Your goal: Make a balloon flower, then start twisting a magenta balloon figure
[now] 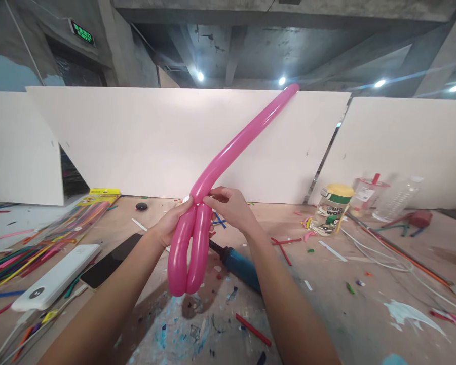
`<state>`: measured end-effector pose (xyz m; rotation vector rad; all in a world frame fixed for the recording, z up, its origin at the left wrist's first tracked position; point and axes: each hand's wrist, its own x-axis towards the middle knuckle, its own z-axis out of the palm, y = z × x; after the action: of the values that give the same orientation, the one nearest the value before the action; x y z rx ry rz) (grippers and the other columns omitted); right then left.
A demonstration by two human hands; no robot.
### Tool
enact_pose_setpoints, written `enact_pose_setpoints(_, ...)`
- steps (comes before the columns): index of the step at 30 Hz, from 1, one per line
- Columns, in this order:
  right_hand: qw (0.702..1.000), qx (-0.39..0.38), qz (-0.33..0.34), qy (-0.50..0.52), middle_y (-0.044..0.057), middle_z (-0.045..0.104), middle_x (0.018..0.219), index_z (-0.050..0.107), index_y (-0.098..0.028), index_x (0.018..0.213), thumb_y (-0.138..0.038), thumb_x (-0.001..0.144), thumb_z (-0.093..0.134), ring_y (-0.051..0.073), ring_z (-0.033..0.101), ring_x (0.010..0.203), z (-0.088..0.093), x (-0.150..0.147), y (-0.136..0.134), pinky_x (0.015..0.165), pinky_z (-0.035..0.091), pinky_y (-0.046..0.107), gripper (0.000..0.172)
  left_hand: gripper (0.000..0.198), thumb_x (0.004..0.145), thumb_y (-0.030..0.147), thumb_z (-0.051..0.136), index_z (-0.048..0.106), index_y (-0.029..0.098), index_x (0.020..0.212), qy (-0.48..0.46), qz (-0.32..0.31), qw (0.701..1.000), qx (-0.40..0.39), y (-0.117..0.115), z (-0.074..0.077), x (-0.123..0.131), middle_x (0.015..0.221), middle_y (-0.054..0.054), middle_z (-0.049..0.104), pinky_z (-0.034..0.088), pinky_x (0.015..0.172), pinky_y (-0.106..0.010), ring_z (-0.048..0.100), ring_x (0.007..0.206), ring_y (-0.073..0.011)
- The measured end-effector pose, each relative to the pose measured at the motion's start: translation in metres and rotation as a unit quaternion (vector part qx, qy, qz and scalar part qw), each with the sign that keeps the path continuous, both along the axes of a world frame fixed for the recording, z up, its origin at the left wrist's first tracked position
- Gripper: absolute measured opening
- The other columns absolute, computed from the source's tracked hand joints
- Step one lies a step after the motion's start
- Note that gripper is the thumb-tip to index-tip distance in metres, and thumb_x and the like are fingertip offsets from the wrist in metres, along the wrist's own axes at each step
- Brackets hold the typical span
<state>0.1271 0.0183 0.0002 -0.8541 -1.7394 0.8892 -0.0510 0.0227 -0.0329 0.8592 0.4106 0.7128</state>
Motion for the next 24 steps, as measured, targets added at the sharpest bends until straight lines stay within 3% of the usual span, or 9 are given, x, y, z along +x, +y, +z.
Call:
enact_pose_setpoints(7, 0.992, 0.049, -0.079, -0.09, 0.005, 0.07, 0.078, 0.071, -0.016, 0.081, -0.032, 0.081, 0.06, 0.019, 0.064, 0.074, -0.003, 0.003, -0.005, 0.068, 0.05, 0.032, 0.019, 0.054, 0.081, 0.059, 0.054, 0.064, 0.008, 0.099, 0.061, 0.024, 0.998, -0.005, -0.009, 0.008, 0.005, 0.074, -0.012, 0.068, 0.053, 0.07, -0.036, 0.067, 0.075, -0.0256)
enact_pose_setpoints(9, 0.977, 0.116, -0.134, -0.119, 0.005, 0.069, 0.077, 0.071, -0.018, 0.079, -0.03, 0.083, 0.058, 0.019, 0.062, 0.071, -0.005, 0.001, -0.008, 0.067, 0.05, 0.033, 0.018, 0.056, 0.08, 0.06, 0.054, 0.064, 0.008, 0.099, 0.06, 0.012, 0.998, -0.018, -0.008, 0.007, 0.004, 0.075, -0.013, 0.068, 0.053, 0.07, -0.036, 0.067, 0.076, -0.0257)
enact_pose_setpoints(12, 0.904, 0.332, -0.192, -0.19, 0.009, 0.065, 0.106, 0.071, -0.021, 0.082, -0.024, 0.085, 0.058, 0.024, 0.058, 0.099, -0.004, -0.002, -0.014, 0.084, 0.048, 0.04, 0.014, 0.053, 0.08, 0.059, 0.055, 0.064, 0.009, 0.095, 0.062, -0.014, 0.997, -0.037, -0.004, 0.004, -0.002, 0.079, -0.013, 0.069, 0.053, 0.07, -0.036, 0.067, 0.075, -0.0246)
enact_pose_setpoints(14, 0.837, 0.446, -0.153, -0.278, 0.009, 0.056, 0.125, 0.069, -0.022, 0.084, -0.019, 0.085, 0.056, 0.027, 0.045, 0.12, 0.003, -0.002, -0.014, 0.099, 0.039, 0.046, 0.014, 0.049, 0.08, 0.056, 0.056, 0.064, 0.009, 0.091, 0.09, -0.038, 0.995, -0.027, -0.003, 0.006, -0.009, 0.076, -0.012, 0.069, 0.053, 0.067, -0.035, 0.067, 0.071, -0.0236)
enact_pose_setpoints(15, 0.809, 0.474, -0.116, -0.326, 0.008, 0.056, 0.126, 0.067, -0.022, 0.085, -0.016, 0.086, 0.053, 0.027, 0.043, 0.122, 0.008, -0.002, -0.013, 0.102, 0.035, 0.047, 0.016, 0.048, 0.079, 0.056, 0.057, 0.064, 0.01, 0.09, 0.111, -0.051, 0.992, -0.015, -0.003, 0.008, -0.013, 0.075, -0.012, 0.069, 0.053, 0.065, -0.034, 0.066, 0.069, -0.0231)
enact_pose_setpoints(17, 0.768, 0.483, -0.037, -0.419, 0.007, 0.064, 0.108, 0.064, -0.022, 0.087, -0.013, 0.089, 0.047, 0.023, 0.052, 0.107, 0.022, -0.002, -0.01, 0.098, 0.036, 0.044, 0.019, 0.048, 0.077, 0.057, 0.06, 0.064, 0.01, 0.089, 0.162, -0.079, 0.983, 0.025, -0.005, 0.019, -0.021, 0.076, -0.012, 0.069, 0.052, 0.063, -0.034, 0.066, 0.067, -0.0221)
enact_pose_setpoints(20, 0.741, 0.442, 0.028, -0.504, 0.004, 0.062, 0.076, 0.059, -0.02, 0.083, -0.019, 0.092, 0.043, 0.017, 0.053, 0.072, 0.043, -0.005, -0.009, 0.074, 0.04, 0.034, 0.018, 0.035, 0.071, 0.043, 0.071, 0.064, 0.016, 0.091, 0.245, -0.123, 0.947, 0.164, -0.009, 0.041, -0.028, 0.084, -0.008, 0.069, 0.051, 0.064, -0.032, 0.065, 0.07, -0.0209)
enact_pose_setpoints(22, 0.755, 0.395, 0.05, -0.521, 0.003, 0.059, 0.072, 0.056, -0.02, 0.08, -0.023, 0.092, 0.044, 0.015, 0.048, 0.064, 0.054, -0.008, -0.011, 0.061, 0.035, 0.029, 0.017, 0.026, 0.065, 0.032, 0.075, 0.065, 0.019, 0.086, 0.299, -0.115, 0.896, 0.306, -0.011, 0.055, -0.028, 0.083, -0.004, 0.067, 0.05, 0.064, -0.03, 0.063, 0.073, -0.0208)
enact_pose_setpoints(24, 0.788, 0.332, 0.071, -0.514, 0.003, 0.058, 0.071, 0.052, -0.02, 0.077, -0.024, 0.091, 0.044, 0.014, 0.046, 0.06, 0.061, -0.011, -0.014, 0.055, 0.03, 0.027, 0.016, 0.017, 0.063, 0.028, 0.075, 0.064, 0.02, 0.074, 0.364, -0.056, 0.821, 0.437, -0.015, 0.066, -0.026, 0.072, -0.001, 0.063, 0.046, 0.058, -0.028, 0.059, 0.066, -0.0192)
